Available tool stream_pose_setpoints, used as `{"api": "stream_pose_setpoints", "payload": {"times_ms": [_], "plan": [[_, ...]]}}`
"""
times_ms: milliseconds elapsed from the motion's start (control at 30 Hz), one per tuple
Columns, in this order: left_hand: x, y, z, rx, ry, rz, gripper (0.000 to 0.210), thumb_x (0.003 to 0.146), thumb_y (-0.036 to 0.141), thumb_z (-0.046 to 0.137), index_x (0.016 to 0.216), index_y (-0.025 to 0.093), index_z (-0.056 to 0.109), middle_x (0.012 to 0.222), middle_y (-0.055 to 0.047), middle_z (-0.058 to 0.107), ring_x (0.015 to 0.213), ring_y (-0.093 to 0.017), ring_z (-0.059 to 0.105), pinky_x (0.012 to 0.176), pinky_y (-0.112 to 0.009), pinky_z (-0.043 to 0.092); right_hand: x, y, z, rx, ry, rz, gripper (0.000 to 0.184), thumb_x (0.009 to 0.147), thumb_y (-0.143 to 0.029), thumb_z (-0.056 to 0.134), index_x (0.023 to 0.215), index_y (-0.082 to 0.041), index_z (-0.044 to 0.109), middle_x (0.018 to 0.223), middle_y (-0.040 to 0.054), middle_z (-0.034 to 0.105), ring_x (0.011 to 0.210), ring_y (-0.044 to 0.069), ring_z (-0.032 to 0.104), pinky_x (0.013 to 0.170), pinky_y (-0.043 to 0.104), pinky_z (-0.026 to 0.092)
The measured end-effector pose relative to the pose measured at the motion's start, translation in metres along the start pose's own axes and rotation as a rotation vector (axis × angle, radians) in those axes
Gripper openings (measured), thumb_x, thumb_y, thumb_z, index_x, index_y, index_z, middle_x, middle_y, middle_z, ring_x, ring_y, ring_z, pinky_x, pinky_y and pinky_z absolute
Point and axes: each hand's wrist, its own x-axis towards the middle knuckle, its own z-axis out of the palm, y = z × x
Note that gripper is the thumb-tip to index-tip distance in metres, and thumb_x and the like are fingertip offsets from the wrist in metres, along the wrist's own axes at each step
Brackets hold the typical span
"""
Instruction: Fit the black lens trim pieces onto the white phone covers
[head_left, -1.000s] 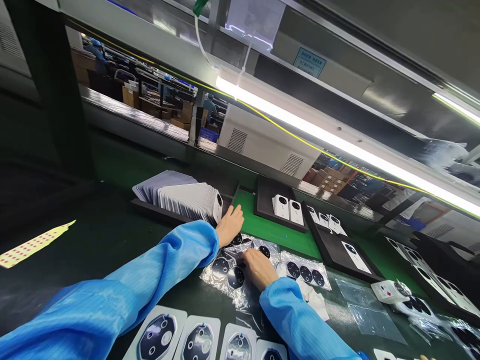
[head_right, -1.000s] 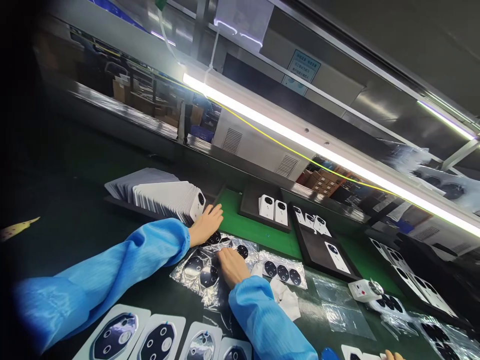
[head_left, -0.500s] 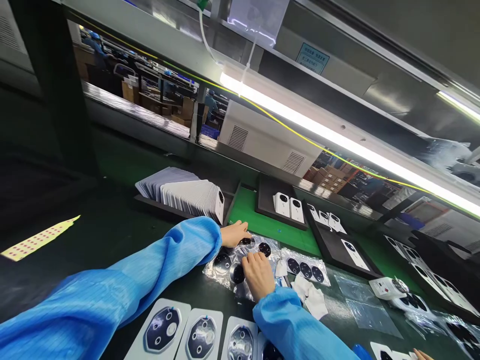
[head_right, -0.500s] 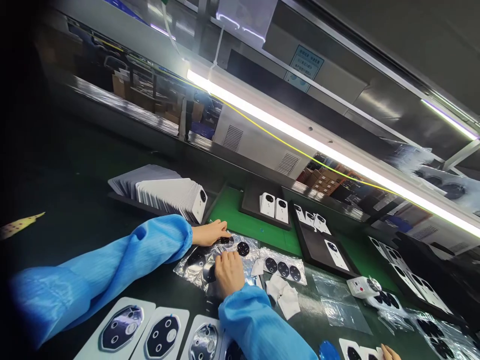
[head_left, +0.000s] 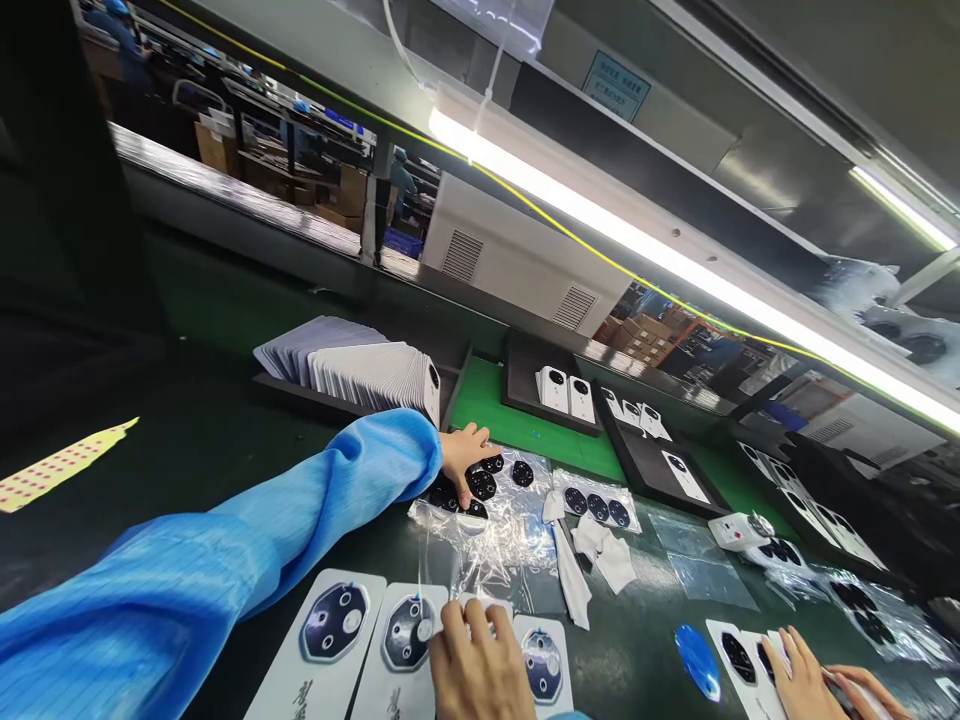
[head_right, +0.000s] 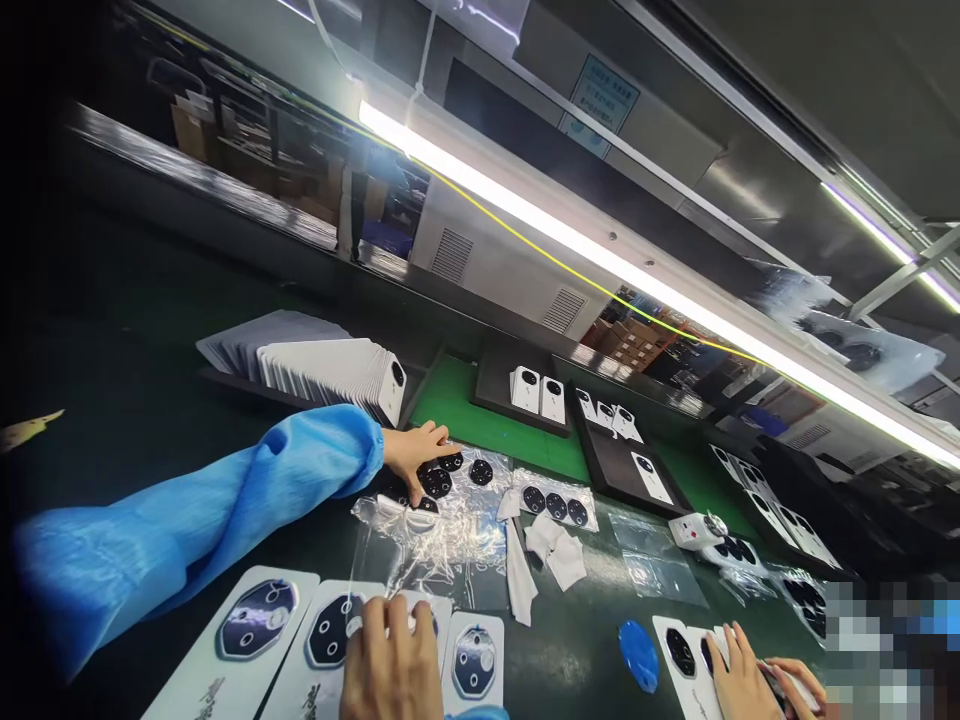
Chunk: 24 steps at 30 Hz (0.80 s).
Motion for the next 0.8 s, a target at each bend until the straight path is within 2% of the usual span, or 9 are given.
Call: {"api": "stream_pose_setpoints", "payload": {"times_ms": [100, 233, 333, 367, 400, 467, 600, 733, 800], "plan": [[-0.003, 0.001, 0.001, 0.000, -0.018, 0.002, 0.112, 0.051, 0.063, 0.082, 0.144, 0.028, 0.031, 0.129, -0.014, 0.044, 0.113, -0.035, 0.042, 0.091, -0.046, 0.044, -0.022, 0.024, -0.027, 0.058, 0.046, 0.026, 0.028, 0.094, -0.035, 0.056, 0.118, -0.021, 0.058, 0.122, 0.0075, 0.059, 0.100, 0.019, 0.062, 0.085, 0.040, 0.054], [-0.008, 0.006, -0.001, 0.015, -0.030, -0.002, 0.109, 0.055, 0.063, 0.080, 0.145, 0.027, 0.031, 0.132, -0.016, 0.043, 0.115, -0.036, 0.040, 0.093, -0.046, 0.041, -0.057, 0.087, -0.083, 0.127, 0.157, 0.084, 0.025, 0.094, -0.034, 0.055, 0.116, -0.022, 0.059, 0.119, 0.0071, 0.061, 0.096, 0.018, 0.062, 0.082, 0.037, 0.055], [-0.010, 0.009, -0.001, 0.024, -0.034, -0.004, 0.104, 0.058, 0.064, 0.078, 0.144, 0.026, 0.034, 0.134, -0.018, 0.042, 0.116, -0.038, 0.040, 0.094, -0.048, 0.040, -0.096, 0.142, -0.123, 0.183, 0.264, 0.138, 0.024, 0.096, -0.036, 0.051, 0.110, -0.019, 0.060, 0.086, -0.0003, 0.067, 0.061, 0.011, 0.061, 0.052, 0.023, 0.051], [-0.011, 0.009, -0.001, 0.025, -0.033, -0.004, 0.103, 0.058, 0.063, 0.078, 0.144, 0.025, 0.034, 0.134, -0.019, 0.042, 0.116, -0.038, 0.040, 0.094, -0.048, 0.039, -0.112, 0.158, -0.133, 0.198, 0.295, 0.174, 0.019, 0.099, -0.032, 0.044, 0.101, -0.033, 0.063, 0.069, -0.0052, 0.067, 0.045, 0.010, 0.053, 0.037, 0.019, 0.040], [-0.011, 0.009, 0.000, 0.023, -0.031, -0.003, 0.103, 0.059, 0.062, 0.079, 0.144, 0.024, 0.034, 0.134, -0.019, 0.042, 0.116, -0.039, 0.040, 0.094, -0.048, 0.039, -0.129, 0.173, -0.140, 0.211, 0.316, 0.207, 0.028, 0.100, -0.027, 0.037, 0.095, -0.038, 0.063, 0.054, -0.0088, 0.061, 0.033, 0.011, 0.042, 0.027, 0.021, 0.028], [-0.011, 0.008, 0.002, 0.015, -0.022, 0.001, 0.101, 0.060, 0.059, 0.080, 0.143, 0.023, 0.035, 0.133, -0.020, 0.043, 0.117, -0.039, 0.041, 0.095, -0.049, 0.039, -0.165, 0.195, -0.146, 0.285, 0.392, 0.385, 0.031, 0.093, -0.019, 0.044, 0.083, -0.040, 0.064, 0.041, -0.0130, 0.056, 0.024, 0.012, 0.030, 0.021, 0.024, 0.019], [-0.013, 0.012, -0.002, -0.024, 0.025, 0.017, 0.094, 0.062, 0.055, 0.080, 0.140, 0.021, 0.040, 0.131, -0.019, 0.047, 0.119, -0.040, 0.042, 0.095, -0.051, 0.039, -0.215, 0.212, -0.141, 0.514, 0.336, 0.746, 0.029, 0.079, -0.010, 0.058, 0.075, -0.037, 0.069, 0.047, -0.0157, 0.062, 0.028, 0.011, 0.040, 0.026, 0.019, 0.031], [-0.045, 0.048, -0.027, -0.089, 0.164, 0.091, 0.077, 0.075, 0.045, 0.074, 0.138, 0.014, 0.041, 0.141, -0.021, 0.039, 0.132, -0.040, 0.030, 0.103, -0.052, 0.032, -0.213, 0.213, -0.140, 0.555, 0.433, 1.089, 0.016, 0.076, -0.030, 0.071, 0.061, -0.032, 0.069, 0.051, -0.0074, 0.067, 0.032, 0.010, 0.042, 0.031, 0.021, 0.036], [-0.080, 0.077, -0.038, -0.143, 0.200, 0.201, 0.057, 0.085, 0.040, 0.064, 0.133, 0.014, 0.046, 0.141, -0.015, 0.043, 0.130, -0.030, 0.038, 0.105, -0.040, 0.035, -0.201, 0.212, -0.146, 0.534, 0.468, 1.161, 0.032, 0.078, -0.042, 0.069, 0.050, -0.027, 0.064, 0.044, -0.0020, 0.063, 0.030, 0.007, 0.037, 0.031, 0.021, 0.032]]}}
